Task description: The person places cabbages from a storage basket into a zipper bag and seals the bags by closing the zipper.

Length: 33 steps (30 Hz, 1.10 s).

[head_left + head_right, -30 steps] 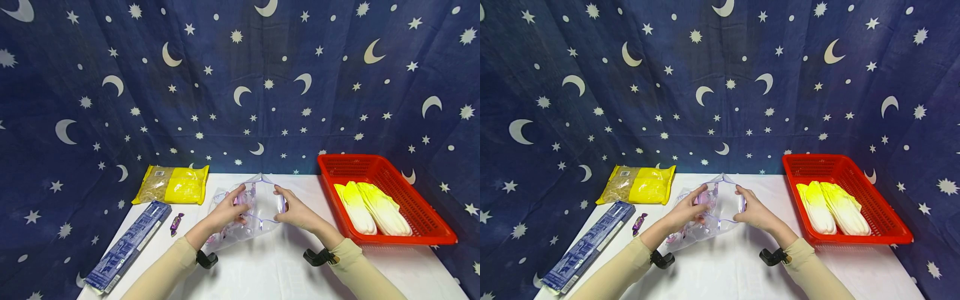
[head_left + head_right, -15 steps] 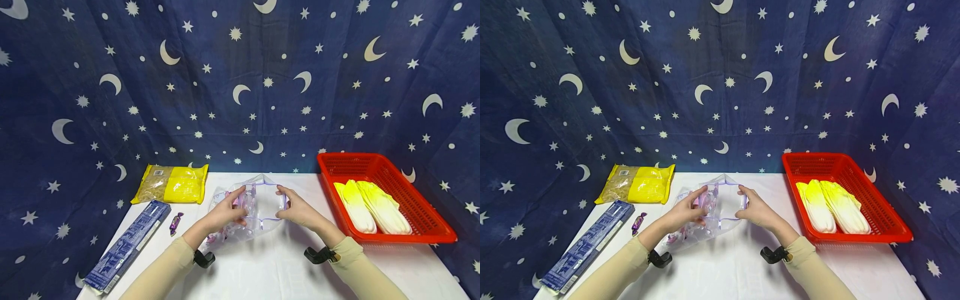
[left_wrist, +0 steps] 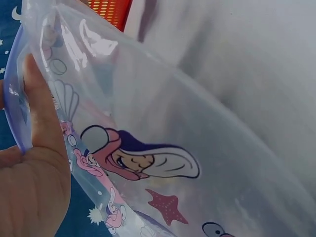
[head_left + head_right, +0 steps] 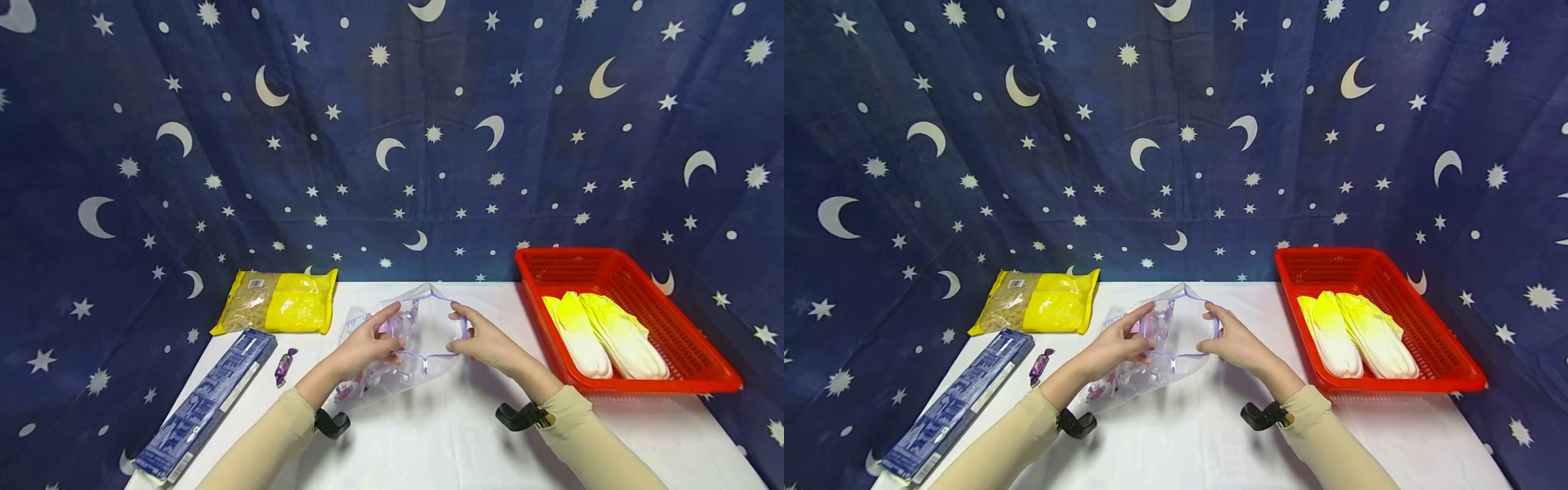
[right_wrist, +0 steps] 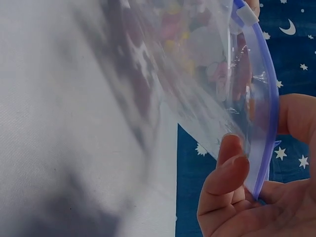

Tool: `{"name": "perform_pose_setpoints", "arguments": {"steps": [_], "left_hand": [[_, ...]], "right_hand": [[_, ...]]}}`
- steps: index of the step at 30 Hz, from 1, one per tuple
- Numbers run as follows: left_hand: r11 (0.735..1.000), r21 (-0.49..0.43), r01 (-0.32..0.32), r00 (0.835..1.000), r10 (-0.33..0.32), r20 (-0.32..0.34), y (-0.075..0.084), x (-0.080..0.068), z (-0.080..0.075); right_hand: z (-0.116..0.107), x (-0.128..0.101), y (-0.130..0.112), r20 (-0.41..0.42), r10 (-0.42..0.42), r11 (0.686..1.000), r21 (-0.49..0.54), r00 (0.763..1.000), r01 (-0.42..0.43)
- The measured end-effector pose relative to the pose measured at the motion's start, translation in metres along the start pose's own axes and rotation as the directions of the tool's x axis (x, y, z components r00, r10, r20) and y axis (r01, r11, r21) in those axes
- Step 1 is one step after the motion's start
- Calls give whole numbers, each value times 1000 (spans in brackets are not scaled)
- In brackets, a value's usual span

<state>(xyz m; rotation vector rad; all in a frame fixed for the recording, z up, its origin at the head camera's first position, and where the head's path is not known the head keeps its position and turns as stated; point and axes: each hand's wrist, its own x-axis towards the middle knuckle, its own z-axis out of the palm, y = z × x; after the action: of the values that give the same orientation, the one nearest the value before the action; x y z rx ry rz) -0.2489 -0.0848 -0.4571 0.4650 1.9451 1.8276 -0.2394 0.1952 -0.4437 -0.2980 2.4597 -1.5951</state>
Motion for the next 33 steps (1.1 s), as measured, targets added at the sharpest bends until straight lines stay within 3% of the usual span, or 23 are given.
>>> {"name": "perform_pose_setpoints", "arguments": {"steps": [9,17,27,33], "left_hand": [[998,-54,17,999,-14,45,2,2,0],[999,-32,18,998,-16,58,1,6,3],[1000,-26,-7,998,8,67,2,6,5],[1000,-26,-17,998,19,67,2,7,8]], "right_hand": [[-4,-4,-1,-16,-8,1000,13,1000,8],[-6,-9,1,-18,5,1000,20,1000,-5],[-7,-17,-2,-5,-50,997,61,999,50],[-10,-23,-6,-22,-47,999,8,999,47]]}}
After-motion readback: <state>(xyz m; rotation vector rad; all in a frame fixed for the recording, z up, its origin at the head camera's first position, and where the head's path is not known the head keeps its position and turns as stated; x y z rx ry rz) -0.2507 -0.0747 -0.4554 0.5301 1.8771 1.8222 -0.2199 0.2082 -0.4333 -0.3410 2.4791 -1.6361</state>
